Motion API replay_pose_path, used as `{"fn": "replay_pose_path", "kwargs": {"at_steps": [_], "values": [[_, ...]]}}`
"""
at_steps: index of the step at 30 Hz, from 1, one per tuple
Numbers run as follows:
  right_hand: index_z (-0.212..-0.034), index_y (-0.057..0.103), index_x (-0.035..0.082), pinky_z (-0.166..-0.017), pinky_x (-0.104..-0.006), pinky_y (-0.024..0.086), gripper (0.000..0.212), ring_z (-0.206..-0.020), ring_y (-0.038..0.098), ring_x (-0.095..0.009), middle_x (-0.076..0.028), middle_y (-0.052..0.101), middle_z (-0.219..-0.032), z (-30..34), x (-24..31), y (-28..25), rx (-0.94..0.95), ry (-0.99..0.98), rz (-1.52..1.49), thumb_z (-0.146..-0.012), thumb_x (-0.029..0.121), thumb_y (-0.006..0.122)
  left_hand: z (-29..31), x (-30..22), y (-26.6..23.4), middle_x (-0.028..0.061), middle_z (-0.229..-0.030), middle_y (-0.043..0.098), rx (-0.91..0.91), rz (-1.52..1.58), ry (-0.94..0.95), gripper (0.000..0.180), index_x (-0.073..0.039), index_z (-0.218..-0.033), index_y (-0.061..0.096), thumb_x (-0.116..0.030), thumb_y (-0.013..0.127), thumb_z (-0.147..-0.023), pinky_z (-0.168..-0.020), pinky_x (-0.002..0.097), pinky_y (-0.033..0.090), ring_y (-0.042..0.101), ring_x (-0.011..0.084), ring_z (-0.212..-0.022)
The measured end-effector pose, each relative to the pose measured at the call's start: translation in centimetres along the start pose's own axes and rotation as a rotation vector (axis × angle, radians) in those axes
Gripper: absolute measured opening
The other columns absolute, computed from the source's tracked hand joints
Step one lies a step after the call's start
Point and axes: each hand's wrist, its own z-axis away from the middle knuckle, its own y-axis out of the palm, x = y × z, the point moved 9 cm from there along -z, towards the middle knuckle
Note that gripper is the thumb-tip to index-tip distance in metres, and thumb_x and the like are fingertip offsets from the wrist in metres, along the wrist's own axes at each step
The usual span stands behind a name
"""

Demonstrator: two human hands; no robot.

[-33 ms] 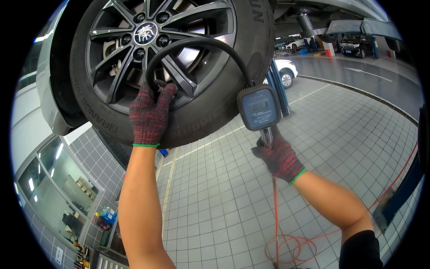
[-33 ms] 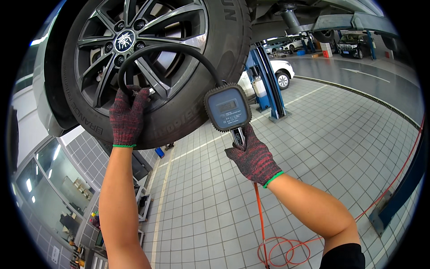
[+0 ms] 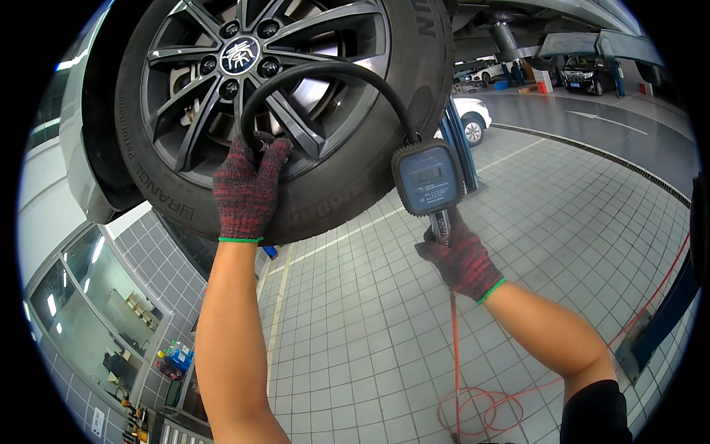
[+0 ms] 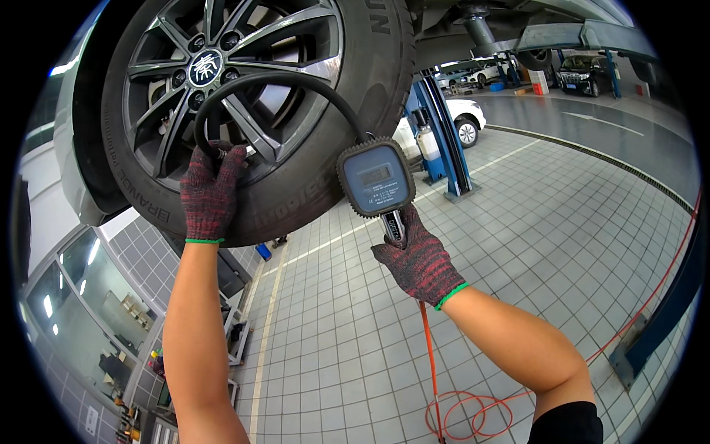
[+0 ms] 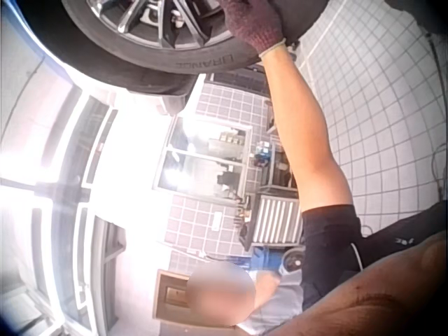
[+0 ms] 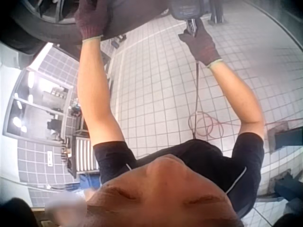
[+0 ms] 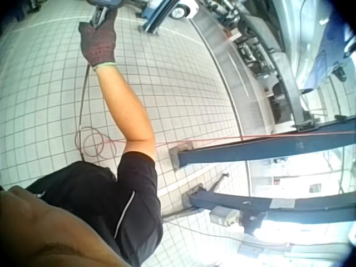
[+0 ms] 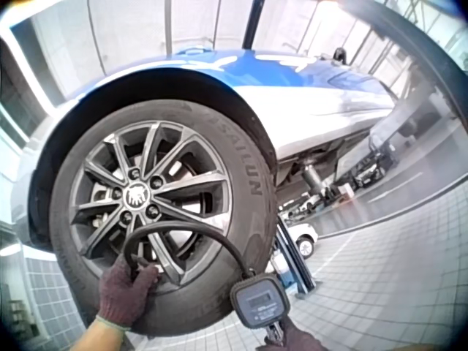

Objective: The person uses a digital tire pressure gauge to check the pressure of a car's tires. They walk around the vehicle, which is elevated on a lift, and attach the gauge to the valve stem of each wheel to read the pressure.

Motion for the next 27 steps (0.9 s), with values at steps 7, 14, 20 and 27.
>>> {"fn": "replay_pose_path", "kwargs": {"at_steps": [7,14,20,27], "values": [[-0.154,0.031,0.010,-0.090,-0.0410,0.055,0.083,-0.094,0.068,-0.027,-0.011,0.067,-0.100,0.04,0.04,-0.07,0.003,0.003,-0.005,-0.083,0.025,0.073,-0.08,-0.32,0.12,0.0077,-0.084,0.074,0.010,-0.007,0.011,0.026,-0.004,-0.109,0.069,-0.025,0.076,-0.094,-0.076,0.0301,0.054,0.071,0.0137,-0.080],[-0.154,0.031,0.010,-0.090,-0.0410,0.055,0.084,-0.094,0.068,-0.026,-0.011,0.067,-0.100,0.28,0.56,-0.23,0.006,0.010,0.006,-0.083,0.026,0.073,-0.01,-0.46,-0.04,0.0118,-0.086,0.075,-0.016,0.041,0.008,0.030,-0.008,-0.103,0.071,-0.035,0.077,-0.091,-0.075,0.0370,0.055,0.074,0.0275,-0.083],[-0.155,0.029,0.010,-0.090,-0.0410,0.055,0.085,-0.094,0.068,-0.027,-0.011,0.068,-0.100,0.17,0.35,-0.07,0.019,0.035,0.018,-0.084,0.028,0.072,-0.06,-0.56,-0.02,0.0093,-0.086,0.075,0.002,0.018,0.018,0.027,-0.005,-0.107,0.069,-0.027,0.076,-0.093,-0.076,0.0323,0.055,0.072,0.0182,-0.082],[-0.155,0.029,0.010,-0.089,-0.0408,0.055,0.085,-0.094,0.068,-0.027,-0.011,0.067,-0.100,0.02,-0.03,0.20,0.017,0.015,-0.013,-0.084,0.028,0.073,-0.14,0.09,0.15,0.0093,-0.086,0.075,0.014,0.044,0.013,0.026,-0.004,-0.109,0.068,-0.024,0.076,-0.094,-0.076,0.0298,0.055,0.073,0.0145,-0.082]]}}
